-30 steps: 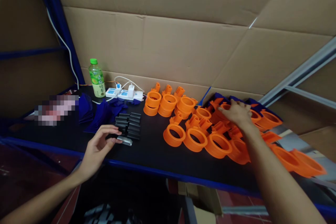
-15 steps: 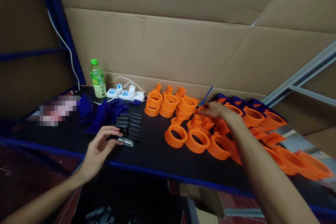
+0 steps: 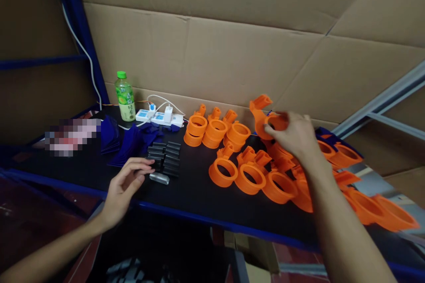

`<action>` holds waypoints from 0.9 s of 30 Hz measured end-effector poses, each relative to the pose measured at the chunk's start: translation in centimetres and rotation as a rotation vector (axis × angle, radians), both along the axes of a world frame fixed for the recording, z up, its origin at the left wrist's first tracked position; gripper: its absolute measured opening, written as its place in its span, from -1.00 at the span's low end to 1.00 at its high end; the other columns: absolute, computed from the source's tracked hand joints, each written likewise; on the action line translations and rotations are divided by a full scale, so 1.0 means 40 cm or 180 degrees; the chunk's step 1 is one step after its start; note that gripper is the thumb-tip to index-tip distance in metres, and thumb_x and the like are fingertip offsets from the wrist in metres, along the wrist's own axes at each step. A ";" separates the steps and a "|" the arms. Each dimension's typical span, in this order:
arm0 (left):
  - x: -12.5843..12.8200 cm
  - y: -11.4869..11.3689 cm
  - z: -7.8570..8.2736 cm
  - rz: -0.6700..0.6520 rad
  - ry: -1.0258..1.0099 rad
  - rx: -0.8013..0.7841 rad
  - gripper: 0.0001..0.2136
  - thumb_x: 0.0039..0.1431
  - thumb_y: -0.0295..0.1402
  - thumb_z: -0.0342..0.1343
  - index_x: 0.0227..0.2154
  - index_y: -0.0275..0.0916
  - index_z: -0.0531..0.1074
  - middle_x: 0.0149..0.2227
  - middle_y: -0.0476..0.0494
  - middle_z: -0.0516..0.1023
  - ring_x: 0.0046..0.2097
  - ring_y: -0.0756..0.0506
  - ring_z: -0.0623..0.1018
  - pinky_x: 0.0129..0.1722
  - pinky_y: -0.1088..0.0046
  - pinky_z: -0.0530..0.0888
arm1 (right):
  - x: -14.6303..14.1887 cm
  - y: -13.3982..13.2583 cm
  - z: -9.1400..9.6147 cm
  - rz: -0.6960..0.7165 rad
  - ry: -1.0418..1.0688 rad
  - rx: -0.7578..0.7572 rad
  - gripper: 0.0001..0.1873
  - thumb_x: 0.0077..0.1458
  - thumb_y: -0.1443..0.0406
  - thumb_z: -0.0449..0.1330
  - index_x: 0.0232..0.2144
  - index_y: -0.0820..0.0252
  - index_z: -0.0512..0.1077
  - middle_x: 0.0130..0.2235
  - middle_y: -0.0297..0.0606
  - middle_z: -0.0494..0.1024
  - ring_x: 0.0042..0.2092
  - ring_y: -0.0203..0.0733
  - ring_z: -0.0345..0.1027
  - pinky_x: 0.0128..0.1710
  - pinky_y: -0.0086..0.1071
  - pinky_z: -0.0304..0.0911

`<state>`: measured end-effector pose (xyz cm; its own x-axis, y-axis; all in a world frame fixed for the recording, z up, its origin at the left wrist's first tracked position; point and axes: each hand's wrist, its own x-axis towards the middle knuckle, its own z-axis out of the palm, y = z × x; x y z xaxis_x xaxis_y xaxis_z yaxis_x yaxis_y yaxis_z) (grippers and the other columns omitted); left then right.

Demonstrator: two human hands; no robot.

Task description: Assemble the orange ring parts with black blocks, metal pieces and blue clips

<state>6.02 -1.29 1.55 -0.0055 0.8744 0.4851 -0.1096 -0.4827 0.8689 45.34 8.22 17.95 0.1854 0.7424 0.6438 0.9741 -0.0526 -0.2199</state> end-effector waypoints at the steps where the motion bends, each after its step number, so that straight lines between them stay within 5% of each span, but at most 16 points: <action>1: -0.001 0.000 0.001 -0.0033 -0.0059 0.0010 -0.83 0.30 -0.29 0.13 -0.14 -0.17 0.55 0.03 -0.26 0.44 0.13 -0.28 0.46 0.10 0.12 0.48 | -0.017 -0.024 -0.002 0.0186 0.0190 0.0003 -0.50 0.13 0.14 0.28 -0.01 0.44 0.52 -0.08 0.09 0.57 -0.09 -0.12 0.44 -0.15 -0.27 0.22; 5: -0.006 0.005 -0.008 -0.0626 -0.0303 -0.0092 -0.60 0.27 -0.23 0.16 0.15 -0.12 0.42 0.19 -0.30 0.40 0.21 -0.34 0.41 0.14 0.05 0.44 | -0.166 -0.170 -0.056 0.1593 0.1420 -0.0332 -0.59 0.23 0.20 0.21 0.09 0.21 0.42 0.03 -0.04 0.52 -0.04 -0.15 0.44 -0.05 -0.32 0.31; 8: -0.010 0.010 -0.026 -0.1064 -0.0558 -0.0175 -0.35 0.21 -0.11 0.22 0.32 -0.09 0.20 0.29 -0.34 0.32 0.28 -0.38 0.34 0.14 0.03 0.42 | -0.325 -0.285 -0.115 0.2571 0.1451 -0.0828 -0.58 0.24 0.18 0.20 0.13 0.07 0.36 0.11 -0.17 0.45 0.04 -0.12 0.39 0.07 -0.27 0.30; 13: -0.020 0.001 -0.021 -0.1104 -0.1008 -0.0776 -0.55 0.33 -0.08 0.04 0.12 -0.28 0.45 0.17 -0.41 0.47 0.15 -0.35 0.48 0.11 0.12 0.42 | -0.488 -0.333 -0.176 0.3324 0.1167 -0.1594 -0.59 0.31 0.22 0.15 0.18 0.02 0.31 0.06 -0.25 0.47 0.04 -0.21 0.36 0.08 -0.33 0.29; 18: -0.031 0.001 0.019 -0.1386 -0.1396 -0.1398 -0.47 0.34 0.00 -0.06 -0.07 -0.44 0.52 -0.23 -0.42 0.63 -0.14 -0.32 0.62 -0.14 0.19 0.53 | -0.489 -0.248 -0.211 0.2924 0.0591 -0.1374 -0.75 0.39 0.25 0.02 -0.16 0.13 0.50 -0.16 -0.23 0.54 -0.10 -0.20 0.37 -0.11 -0.34 0.30; 23: -0.036 0.003 0.026 -0.1482 -0.1538 -0.1677 -0.48 0.33 0.01 -0.06 -0.22 -0.42 0.53 -0.41 -0.28 0.59 -0.33 -0.23 0.64 -0.35 0.32 0.53 | -0.477 -0.214 -0.239 0.2965 -0.0411 -0.1764 -0.64 0.29 0.31 0.16 0.11 0.00 0.44 -0.17 -0.25 0.51 -0.08 -0.17 0.38 -0.23 -0.39 0.30; 27: -0.029 -0.003 0.028 -0.1420 -0.1501 -0.1687 -0.55 0.30 -0.01 0.01 -0.24 -0.39 0.50 -0.45 -0.17 0.54 -0.38 -0.22 0.64 -0.40 0.34 0.53 | -0.477 -0.210 -0.257 0.2864 -0.0512 -0.1815 -0.61 0.27 0.33 0.17 0.12 -0.02 0.44 -0.12 -0.23 0.51 -0.04 -0.16 0.39 -0.17 -0.38 0.32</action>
<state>4.85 -1.41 2.69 0.2957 0.9543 0.0427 -0.6023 0.1516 0.7838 26.26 -0.19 7.66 -0.6344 0.7624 0.1279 0.7217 0.6434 -0.2553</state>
